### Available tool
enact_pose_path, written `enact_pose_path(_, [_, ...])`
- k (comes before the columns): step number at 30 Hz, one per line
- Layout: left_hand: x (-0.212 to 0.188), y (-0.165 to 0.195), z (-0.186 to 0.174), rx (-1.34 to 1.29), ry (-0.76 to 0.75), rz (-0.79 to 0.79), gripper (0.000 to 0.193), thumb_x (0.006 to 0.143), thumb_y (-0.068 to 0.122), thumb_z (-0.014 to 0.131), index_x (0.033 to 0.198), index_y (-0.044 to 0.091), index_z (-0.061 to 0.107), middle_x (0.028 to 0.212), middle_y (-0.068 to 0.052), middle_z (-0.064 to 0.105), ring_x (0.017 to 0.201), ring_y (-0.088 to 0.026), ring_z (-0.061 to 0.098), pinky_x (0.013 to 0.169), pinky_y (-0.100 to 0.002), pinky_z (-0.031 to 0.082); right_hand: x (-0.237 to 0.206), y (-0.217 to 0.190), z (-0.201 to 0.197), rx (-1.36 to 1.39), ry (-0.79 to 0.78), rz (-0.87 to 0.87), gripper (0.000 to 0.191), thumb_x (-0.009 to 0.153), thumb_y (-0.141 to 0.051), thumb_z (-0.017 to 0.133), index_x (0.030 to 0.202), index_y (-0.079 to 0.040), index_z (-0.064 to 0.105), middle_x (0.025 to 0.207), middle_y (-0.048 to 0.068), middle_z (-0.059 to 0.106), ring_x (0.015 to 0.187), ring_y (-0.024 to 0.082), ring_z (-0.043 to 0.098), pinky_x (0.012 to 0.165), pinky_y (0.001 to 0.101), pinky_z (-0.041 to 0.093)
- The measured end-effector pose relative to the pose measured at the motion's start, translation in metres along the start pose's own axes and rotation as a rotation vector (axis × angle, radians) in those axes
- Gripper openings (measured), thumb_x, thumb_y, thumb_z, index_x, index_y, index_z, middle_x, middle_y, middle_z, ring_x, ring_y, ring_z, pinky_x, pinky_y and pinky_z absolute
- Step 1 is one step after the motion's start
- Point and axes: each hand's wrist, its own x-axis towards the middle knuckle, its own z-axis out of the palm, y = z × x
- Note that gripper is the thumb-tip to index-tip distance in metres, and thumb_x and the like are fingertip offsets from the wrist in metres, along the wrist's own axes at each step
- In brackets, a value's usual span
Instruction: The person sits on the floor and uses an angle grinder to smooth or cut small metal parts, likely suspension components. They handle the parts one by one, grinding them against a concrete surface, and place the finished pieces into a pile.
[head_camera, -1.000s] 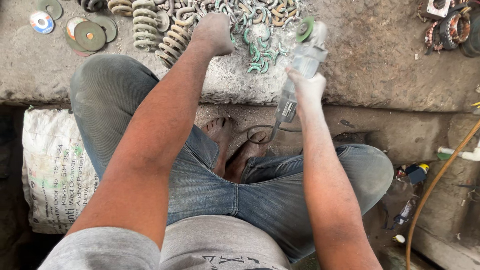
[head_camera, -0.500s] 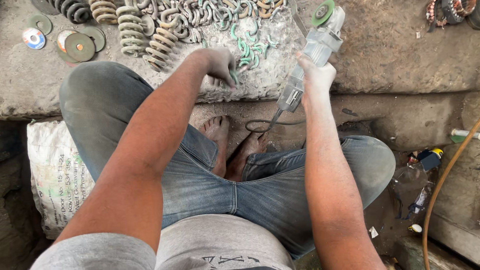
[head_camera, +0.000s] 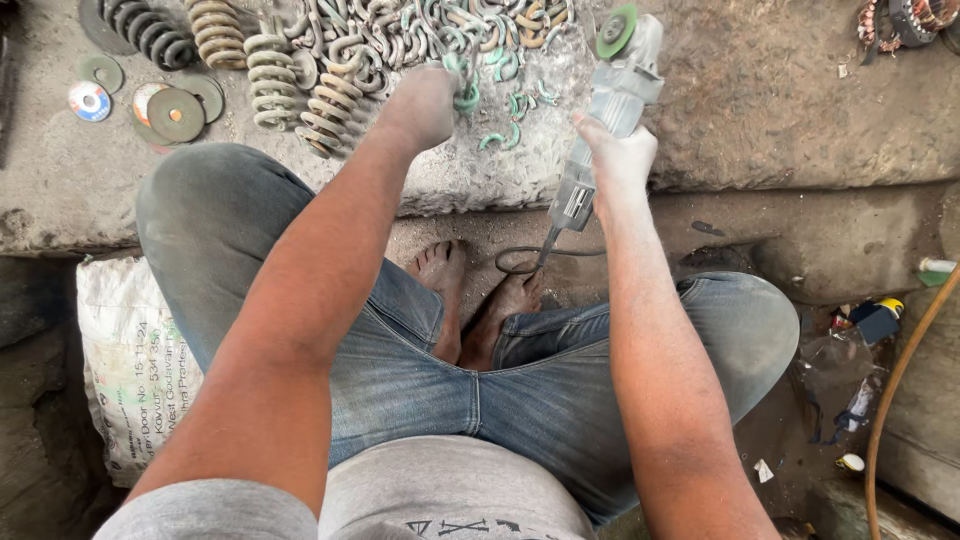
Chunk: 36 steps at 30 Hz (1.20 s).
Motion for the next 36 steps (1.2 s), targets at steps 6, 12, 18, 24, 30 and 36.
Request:
enact_pose_path(6, [0.004,-0.006,0.019,0.193,0.199,0.138,0.030,0.084,0.017,0.084,0.105,0.002,0.069,0.101,-0.012,0.067,0.097,-0.023,0.066,0.091,-0.040,0.058,-0.005,0.017,0.010,-0.226,-0.018,0.147,0.034,0.077,-0.011,0.081,0.108,-0.004,0.070,0.096,0.005,0.075,0.081,0.014,0.076,0.068,0.0320,0.067])
enact_pose_path(12, [0.006,-0.003,0.022,0.034,0.088,0.076,0.037,0.080,0.011,0.085,0.109,0.005,0.063,0.112,-0.012,0.063,0.102,-0.022,0.064,0.096,-0.038,0.056,-0.018,0.030,0.023,-0.337,-0.195,0.050,0.036,0.077,-0.015,0.086,0.109,-0.002,0.077,0.097,0.008,0.080,0.079,0.011,0.075,0.071,0.0279,0.060])
enact_pose_path(18, [0.017,-0.010,0.036,0.094,0.219,0.183,0.027,0.091,-0.009,0.067,0.115,0.002,0.061,0.114,-0.015,0.063,0.103,-0.024,0.067,0.095,-0.040,0.059,-0.023,0.029,0.033,-0.573,-0.249,0.151,0.039,0.077,-0.019,0.090,0.108,-0.002,0.071,0.093,0.008,0.076,0.077,0.014,0.071,0.069,0.0313,0.057])
enact_pose_path(24, [0.027,-0.013,0.035,0.039,0.111,0.119,0.027,0.088,0.008,0.078,0.110,0.005,0.061,0.106,-0.013,0.065,0.102,-0.024,0.064,0.097,-0.040,0.056,-0.022,0.033,0.035,-0.560,-0.350,0.173,0.038,0.077,-0.018,0.086,0.111,-0.006,0.071,0.096,0.004,0.078,0.083,0.011,0.074,0.075,0.0307,0.061])
enact_pose_path(30, [0.022,-0.012,0.028,0.071,0.131,0.170,0.038,0.082,0.005,0.082,0.114,0.002,0.062,0.110,-0.014,0.067,0.109,-0.027,0.064,0.101,-0.042,0.055,-0.022,0.032,0.039,-0.594,-0.361,0.158,0.033,0.079,-0.015,0.085,0.107,-0.004,0.072,0.094,0.007,0.077,0.079,0.013,0.073,0.070,0.0313,0.060])
enact_pose_path(36, [0.017,-0.012,0.027,0.095,0.183,0.173,0.045,0.074,0.003,0.085,0.113,0.002,0.062,0.112,-0.014,0.067,0.114,-0.028,0.063,0.100,-0.042,0.054,-0.023,0.029,0.042,-0.723,-0.359,0.143,0.027,0.079,-0.017,0.085,0.100,-0.005,0.075,0.090,0.006,0.077,0.077,0.013,0.074,0.069,0.0316,0.060])
